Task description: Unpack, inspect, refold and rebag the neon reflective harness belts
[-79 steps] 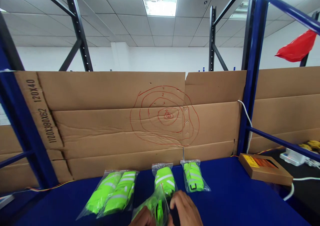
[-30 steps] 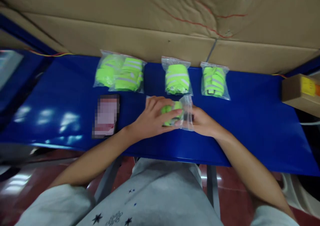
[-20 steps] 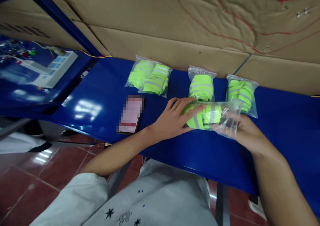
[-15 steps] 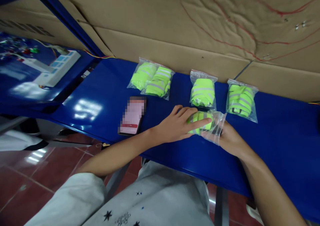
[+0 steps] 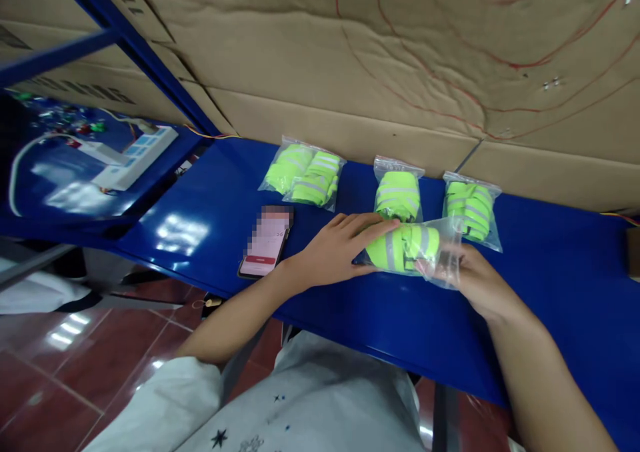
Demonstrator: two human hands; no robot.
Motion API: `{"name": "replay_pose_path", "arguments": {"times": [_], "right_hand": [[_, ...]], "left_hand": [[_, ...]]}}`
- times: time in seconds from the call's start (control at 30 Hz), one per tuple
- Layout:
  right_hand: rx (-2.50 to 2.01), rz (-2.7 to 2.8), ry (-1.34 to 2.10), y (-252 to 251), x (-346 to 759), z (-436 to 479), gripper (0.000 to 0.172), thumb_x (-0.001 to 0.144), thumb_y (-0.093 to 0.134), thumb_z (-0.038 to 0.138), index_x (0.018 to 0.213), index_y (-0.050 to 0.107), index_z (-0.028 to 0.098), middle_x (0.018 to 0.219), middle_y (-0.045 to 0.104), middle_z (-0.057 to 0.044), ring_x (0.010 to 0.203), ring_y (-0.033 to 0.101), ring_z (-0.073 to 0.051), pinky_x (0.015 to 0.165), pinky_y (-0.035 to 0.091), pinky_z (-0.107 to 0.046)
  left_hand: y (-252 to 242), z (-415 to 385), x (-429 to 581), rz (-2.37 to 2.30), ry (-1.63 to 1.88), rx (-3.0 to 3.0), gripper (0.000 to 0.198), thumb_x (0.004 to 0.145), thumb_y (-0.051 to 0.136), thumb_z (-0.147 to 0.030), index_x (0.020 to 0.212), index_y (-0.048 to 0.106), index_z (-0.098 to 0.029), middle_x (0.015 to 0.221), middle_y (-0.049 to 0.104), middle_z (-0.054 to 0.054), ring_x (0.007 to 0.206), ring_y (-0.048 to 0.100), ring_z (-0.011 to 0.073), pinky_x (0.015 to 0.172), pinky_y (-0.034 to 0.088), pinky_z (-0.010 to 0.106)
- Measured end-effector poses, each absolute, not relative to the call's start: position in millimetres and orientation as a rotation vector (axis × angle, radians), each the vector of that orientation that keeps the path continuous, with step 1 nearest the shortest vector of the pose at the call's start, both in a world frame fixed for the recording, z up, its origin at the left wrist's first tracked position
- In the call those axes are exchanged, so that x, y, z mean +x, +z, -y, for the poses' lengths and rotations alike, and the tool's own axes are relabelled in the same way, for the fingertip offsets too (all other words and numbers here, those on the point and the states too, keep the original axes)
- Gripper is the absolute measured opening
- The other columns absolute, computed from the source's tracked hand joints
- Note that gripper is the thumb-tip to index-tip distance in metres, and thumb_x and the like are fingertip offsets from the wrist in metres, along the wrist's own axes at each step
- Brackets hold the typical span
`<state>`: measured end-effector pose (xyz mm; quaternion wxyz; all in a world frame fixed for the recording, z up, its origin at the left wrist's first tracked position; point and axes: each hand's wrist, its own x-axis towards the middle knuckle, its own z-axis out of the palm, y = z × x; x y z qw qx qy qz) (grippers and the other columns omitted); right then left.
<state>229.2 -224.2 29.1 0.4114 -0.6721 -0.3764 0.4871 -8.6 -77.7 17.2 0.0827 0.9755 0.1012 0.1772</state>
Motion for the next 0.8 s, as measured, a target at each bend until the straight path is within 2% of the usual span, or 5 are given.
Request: {"name": "replay_pose_path", "arguments": {"times": [0.2, 0.3, 0.43, 0.6, 0.8], "right_hand": [[-1.729, 0.878, 1.125, 38, 246, 234, 0.054, 0.059, 0.098, 0.047, 0.105, 0.083, 0.023, 0.112, 0.08, -0.01, 0.1, 0.073, -0.027, 0.087, 0.058, -0.031], [-1.736, 0.838, 1.119, 31, 253, 238, 0.053, 0.059, 0.098, 0.047, 0.105, 0.084, 0.024, 0.113, 0.08, -0.01, 0.1, 0.074, -0.029, 0.087, 0.059, -0.033], [-1.788, 0.847, 1.27, 15, 252, 242, 0.054, 0.058, 0.098, 0.045, 0.106, 0.084, 0.023, 0.111, 0.081, -0.01, 0.105, 0.074, -0.033, 0.093, 0.06, -0.035], [-1.83, 0.858, 1.321, 5, 247, 244, 0.062, 0.064, 0.094, 0.051, 0.119, 0.08, 0.026, 0.121, 0.079, -0.009, 0.118, 0.071, -0.037, 0.101, 0.058, -0.039], [-1.844, 0.87, 1.355, 7, 246, 246, 0.063, 0.063, 0.093, 0.052, 0.119, 0.08, 0.026, 0.122, 0.078, -0.01, 0.118, 0.071, -0.039, 0.101, 0.059, -0.041]], "left_hand": [[34, 84, -17, -0.349, 0.479, 2.865, 0.072, 0.103, 0.06, -0.043, 0.165, 0.027, -0.029, 0.152, 0.055, 0.011, 0.134, 0.056, 0.0273, 0.105, 0.047, 0.043], [40, 94, -35, -0.421, 0.51, 2.824, 0.064, 0.105, 0.051, -0.049, 0.162, 0.033, -0.028, 0.157, 0.05, 0.014, 0.141, 0.051, 0.0299, 0.112, 0.045, 0.049], [32, 98, -76, -0.629, 0.603, 2.714, 0.08, 0.096, 0.059, -0.064, 0.163, 0.031, -0.029, 0.167, 0.033, 0.018, 0.155, 0.035, 0.0351, 0.125, 0.035, 0.059], [12, 82, -107, -0.956, 0.45, 2.661, 0.097, 0.089, 0.066, -0.069, 0.166, 0.023, -0.028, 0.173, 0.016, 0.021, 0.159, 0.023, 0.0443, 0.122, 0.037, 0.066], [9, 86, -99, -0.945, 0.383, 2.771, 0.097, 0.089, 0.06, -0.075, 0.166, 0.025, -0.027, 0.171, 0.022, 0.024, 0.158, 0.028, 0.0435, 0.122, 0.032, 0.07]]}}
